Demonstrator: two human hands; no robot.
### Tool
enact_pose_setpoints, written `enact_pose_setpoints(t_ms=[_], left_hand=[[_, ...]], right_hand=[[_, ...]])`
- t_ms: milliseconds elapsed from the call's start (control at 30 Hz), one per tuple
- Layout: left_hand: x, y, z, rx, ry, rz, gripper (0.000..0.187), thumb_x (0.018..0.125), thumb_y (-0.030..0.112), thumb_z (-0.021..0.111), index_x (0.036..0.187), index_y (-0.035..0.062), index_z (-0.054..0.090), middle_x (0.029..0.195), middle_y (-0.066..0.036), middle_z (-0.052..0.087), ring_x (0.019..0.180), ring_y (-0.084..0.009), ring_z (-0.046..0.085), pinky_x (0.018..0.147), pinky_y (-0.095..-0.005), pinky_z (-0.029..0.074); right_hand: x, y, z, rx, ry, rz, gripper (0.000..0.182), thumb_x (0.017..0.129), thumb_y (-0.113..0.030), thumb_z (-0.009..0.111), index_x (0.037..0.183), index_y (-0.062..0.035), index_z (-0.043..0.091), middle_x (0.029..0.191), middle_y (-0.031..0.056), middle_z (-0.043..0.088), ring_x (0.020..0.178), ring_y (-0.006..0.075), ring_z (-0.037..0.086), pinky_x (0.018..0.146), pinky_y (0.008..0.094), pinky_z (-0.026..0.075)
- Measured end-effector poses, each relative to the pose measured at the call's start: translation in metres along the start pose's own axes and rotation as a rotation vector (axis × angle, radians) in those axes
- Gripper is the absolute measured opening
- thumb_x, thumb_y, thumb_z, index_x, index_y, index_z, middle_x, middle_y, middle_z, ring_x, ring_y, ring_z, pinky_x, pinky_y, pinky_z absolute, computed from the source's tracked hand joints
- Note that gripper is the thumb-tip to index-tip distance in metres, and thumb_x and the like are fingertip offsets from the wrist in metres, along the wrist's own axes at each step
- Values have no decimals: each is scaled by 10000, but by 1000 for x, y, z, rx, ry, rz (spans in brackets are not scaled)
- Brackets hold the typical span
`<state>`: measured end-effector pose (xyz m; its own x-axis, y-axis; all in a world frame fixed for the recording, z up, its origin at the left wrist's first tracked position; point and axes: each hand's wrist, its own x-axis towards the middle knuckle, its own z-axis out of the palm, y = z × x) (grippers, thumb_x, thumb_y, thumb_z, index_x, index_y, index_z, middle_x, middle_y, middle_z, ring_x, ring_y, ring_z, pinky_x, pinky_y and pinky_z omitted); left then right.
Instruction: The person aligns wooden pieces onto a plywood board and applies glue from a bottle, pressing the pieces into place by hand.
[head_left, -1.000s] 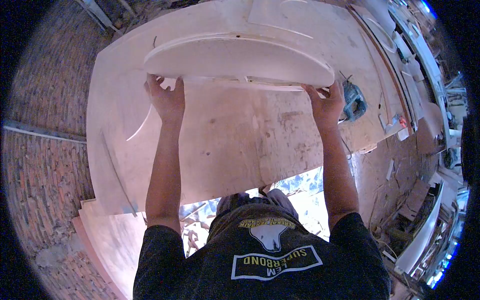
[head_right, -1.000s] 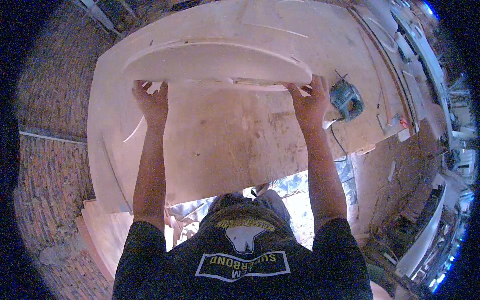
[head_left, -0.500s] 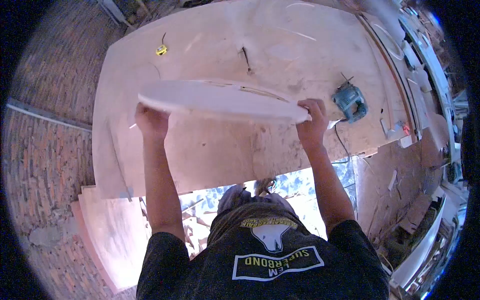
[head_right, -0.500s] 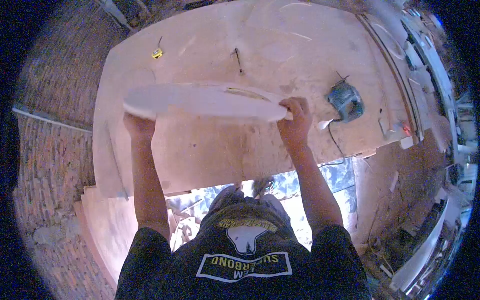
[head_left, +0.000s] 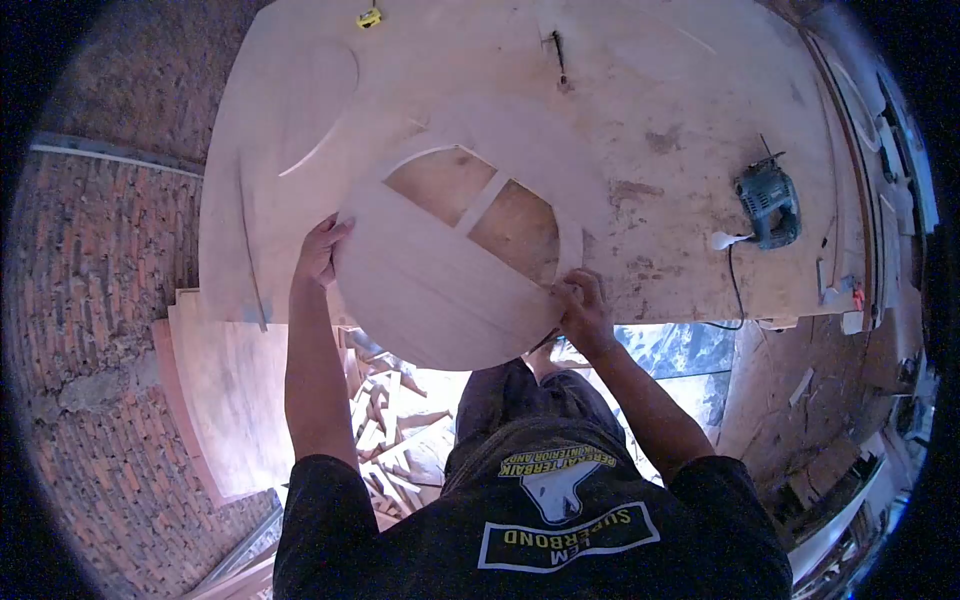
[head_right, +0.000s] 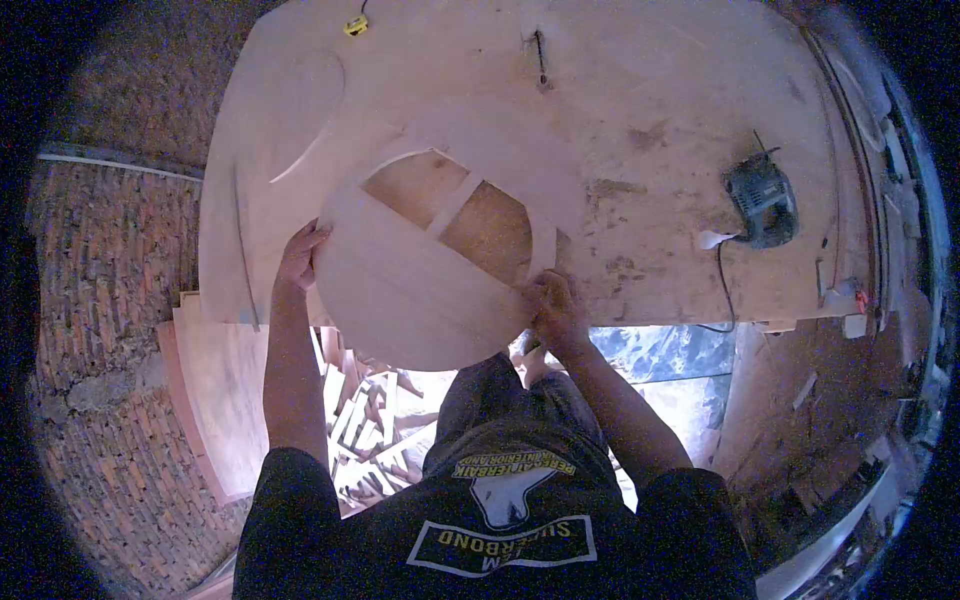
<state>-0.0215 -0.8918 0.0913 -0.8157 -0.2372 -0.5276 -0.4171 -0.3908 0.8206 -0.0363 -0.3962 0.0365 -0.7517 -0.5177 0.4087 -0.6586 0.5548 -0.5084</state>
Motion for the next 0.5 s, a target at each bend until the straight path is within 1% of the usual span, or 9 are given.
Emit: enact_pose_setpoints(t_ms=[67,133,233,267,333,433,500], left_hand=[[10,-8,-1,38,85,22,504,914,92,730,1371,-53,576,1194,-153,706,1039,-236,708,916,-370,593],[23,-10,-4,48,139,60,513,890,59,748,1369,-42,595,1192,-143,711,1024,-225,710,915,-365,593],[49,-13,-18,130,84,143,511,869,43,763,1353,-46,625,1146,-117,722,956,-189,702,853,-322,581],[53,-8,-18,205,112,168,496,867,48,763,1336,-50,638,1131,-111,723,934,-174,693,838,-313,572],[64,-2,-14,356,166,218,467,861,57,761,1303,-58,665,1100,-99,726,889,-145,676,807,-294,553],[84,6,-9,593,232,161,469,844,105,770,1277,-54,685,1064,-80,721,881,-105,642,793,-269,525],[106,5,-17,736,242,169,467,826,147,783,1256,-23,710,1055,-93,737,881,-128,665,804,-283,536]], right_hand=[[0,0,9,34,-61,4,538,602,25,773,1117,-102,684,1198,140,561,1133,372,583,919,464,541],[-1,5,24,65,-67,25,537,613,10,777,1132,-103,692,1205,143,562,1130,377,586,935,469,533],[-2,-3,34,87,-148,99,492,651,-16,773,1132,-91,698,1202,154,571,1127,381,589,934,478,531],[1,-7,38,87,-178,130,470,667,-25,770,1128,-85,700,1198,158,575,1127,381,590,929,481,532],[5,-10,42,113,-223,116,429,698,-31,753,1121,-69,698,1180,167,587,1122,381,591,926,487,532],[9,-19,40,103,-273,66,399,726,-35,737,1121,-56,696,1152,174,600,1119,390,590,929,495,532],[19,-26,35,86,-289,33,394,729,-39,736,1121,-49,695,1147,175,605,1120,400,589,934,499,532]])
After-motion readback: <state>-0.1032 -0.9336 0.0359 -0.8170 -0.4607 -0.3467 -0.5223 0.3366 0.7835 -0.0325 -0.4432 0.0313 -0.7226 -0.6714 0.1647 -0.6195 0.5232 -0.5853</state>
